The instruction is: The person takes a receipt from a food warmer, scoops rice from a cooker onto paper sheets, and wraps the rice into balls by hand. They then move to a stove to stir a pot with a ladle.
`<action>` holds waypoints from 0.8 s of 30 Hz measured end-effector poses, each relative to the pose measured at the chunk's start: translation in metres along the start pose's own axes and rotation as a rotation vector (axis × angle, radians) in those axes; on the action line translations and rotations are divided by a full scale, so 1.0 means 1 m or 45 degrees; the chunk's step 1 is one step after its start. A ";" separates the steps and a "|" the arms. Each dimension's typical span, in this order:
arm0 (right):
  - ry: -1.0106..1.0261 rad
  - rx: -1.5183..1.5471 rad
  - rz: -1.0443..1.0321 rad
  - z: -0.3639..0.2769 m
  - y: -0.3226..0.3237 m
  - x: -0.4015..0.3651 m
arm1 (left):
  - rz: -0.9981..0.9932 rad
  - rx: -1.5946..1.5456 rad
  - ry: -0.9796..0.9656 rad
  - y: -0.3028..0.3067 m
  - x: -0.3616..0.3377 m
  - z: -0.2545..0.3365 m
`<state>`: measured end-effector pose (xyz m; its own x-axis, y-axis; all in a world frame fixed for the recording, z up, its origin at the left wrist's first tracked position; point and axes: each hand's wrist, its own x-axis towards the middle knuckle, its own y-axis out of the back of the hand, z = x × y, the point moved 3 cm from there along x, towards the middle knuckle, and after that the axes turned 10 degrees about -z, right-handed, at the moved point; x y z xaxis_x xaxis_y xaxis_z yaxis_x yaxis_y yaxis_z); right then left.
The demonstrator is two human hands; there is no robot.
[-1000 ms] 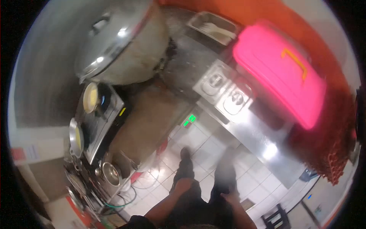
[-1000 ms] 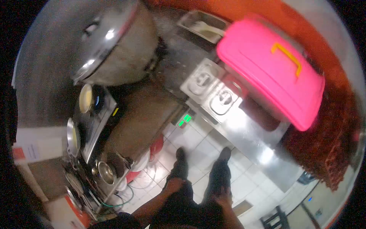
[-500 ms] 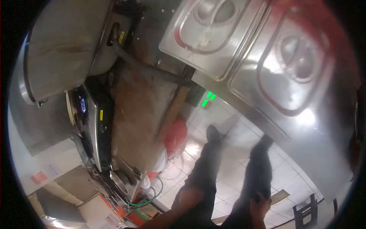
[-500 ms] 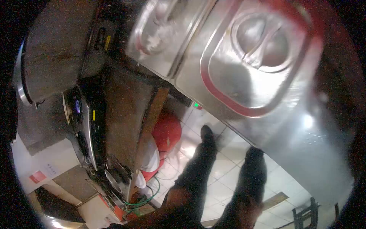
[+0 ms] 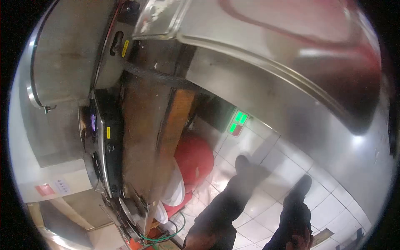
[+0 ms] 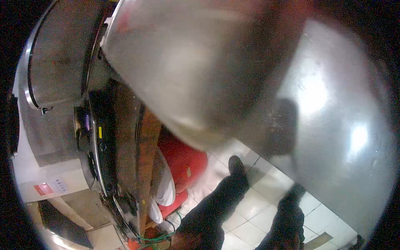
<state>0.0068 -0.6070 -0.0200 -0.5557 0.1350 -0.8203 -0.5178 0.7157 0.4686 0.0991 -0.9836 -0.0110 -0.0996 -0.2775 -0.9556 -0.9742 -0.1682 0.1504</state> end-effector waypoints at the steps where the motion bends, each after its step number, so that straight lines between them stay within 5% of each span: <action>1: 0.032 0.002 0.001 0.010 -0.002 -0.001 | 0.025 -0.012 0.064 -0.003 0.000 -0.002; 7: 0.258 0.123 0.069 0.032 -0.002 -0.006 | 0.686 -0.194 -0.399 -0.004 -0.019 -0.006; 9: 0.414 0.247 0.175 0.029 0.001 -0.006 | 0.562 -0.201 -0.331 -0.025 -0.010 -0.027; 24: 0.258 0.607 0.224 0.059 -0.029 -0.027 | 0.604 0.247 -0.653 0.010 -0.021 -0.005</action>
<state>0.0750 -0.5911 -0.0302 -0.7461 0.1793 -0.6412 -0.0801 0.9319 0.3538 0.0924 -0.9839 0.0113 -0.5568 0.2074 -0.8044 -0.8161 0.0443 0.5763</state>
